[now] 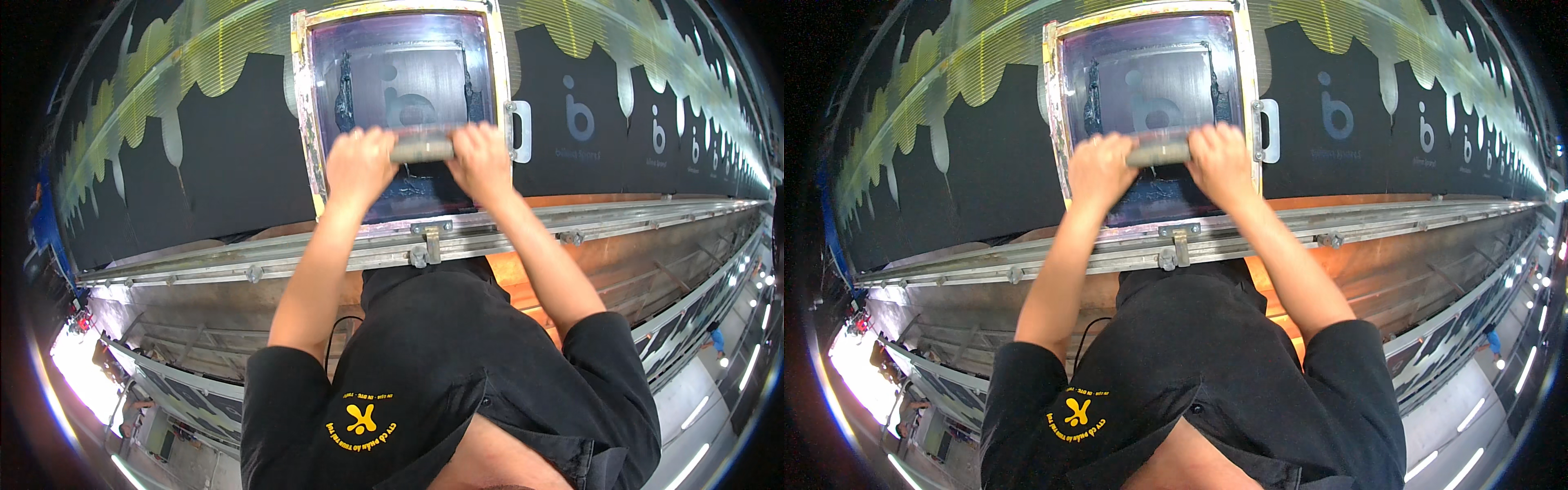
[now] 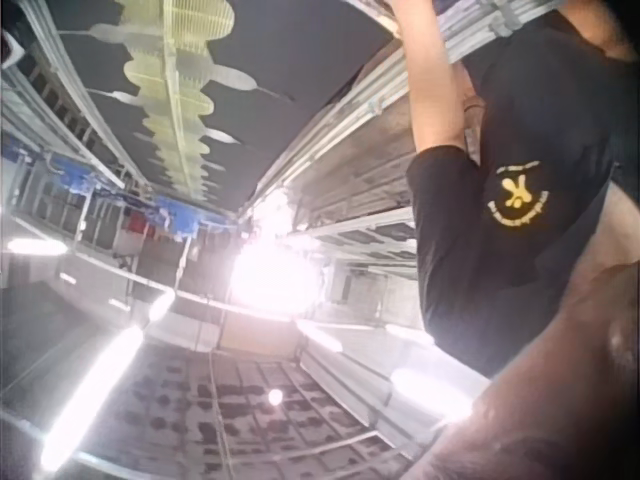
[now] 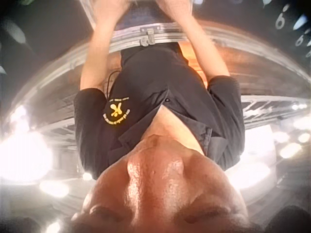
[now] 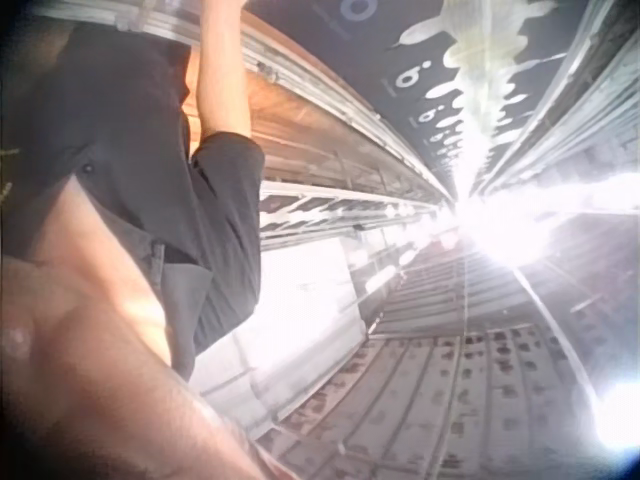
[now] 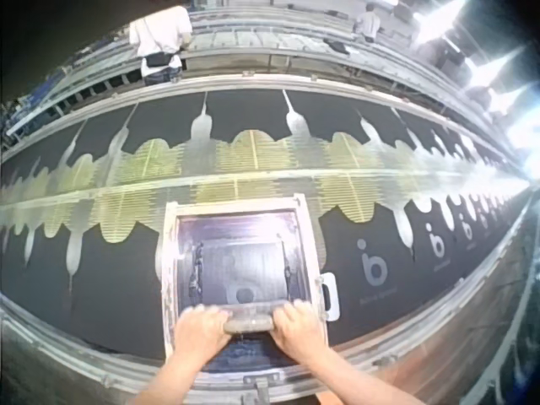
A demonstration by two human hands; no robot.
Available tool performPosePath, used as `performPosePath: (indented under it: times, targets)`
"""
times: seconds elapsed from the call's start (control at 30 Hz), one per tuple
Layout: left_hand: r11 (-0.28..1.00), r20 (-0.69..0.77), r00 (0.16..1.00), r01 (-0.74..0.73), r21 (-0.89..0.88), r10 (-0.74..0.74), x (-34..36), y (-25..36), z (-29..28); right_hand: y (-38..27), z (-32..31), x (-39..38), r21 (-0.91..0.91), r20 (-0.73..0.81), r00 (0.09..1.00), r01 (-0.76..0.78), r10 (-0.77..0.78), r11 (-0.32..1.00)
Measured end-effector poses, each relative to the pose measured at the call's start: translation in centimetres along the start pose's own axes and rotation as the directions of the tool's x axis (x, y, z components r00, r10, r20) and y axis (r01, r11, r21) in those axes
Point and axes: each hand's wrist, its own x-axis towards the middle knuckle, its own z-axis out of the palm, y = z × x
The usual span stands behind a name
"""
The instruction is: The person uses a squeegee to spread dark ink across a screen printing frame mounted on a stand. They repeatedly pull the squeegee across the mesh to distribute the ink evenly, then briefly walk to a nearby blue machine before returning to continue the inking process.
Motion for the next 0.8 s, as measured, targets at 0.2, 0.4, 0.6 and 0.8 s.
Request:
performPosePath:
  times: [0.2,0.4,0.6,0.8]
  targets:
    - [0.996,0.194,0.980,-0.017,-0.082,0.033,-5.6,3.0,-1.9,-3.0,-2.5,-6.1,0.198,0.031,0.999,-0.022,0.016,0.980]
    - [0.990,0.119,0.986,-0.103,-0.097,0.115,3.0,-0.9,-3.9,7.0,-2.9,-2.6,0.324,-0.330,0.806,-0.393,0.492,0.861]
    - [0.996,0.062,0.996,-0.063,-0.063,0.066,13.6,-6.3,-4.9,11.8,0.3,-0.3,0.674,0.171,0.525,-0.679,0.834,0.289]
    - [0.973,0.082,0.995,-0.028,-0.230,0.048,15.3,-9.1,-3.3,9.5,-2.6,1.9,0.708,0.318,0.468,-0.696,0.825,0.122]
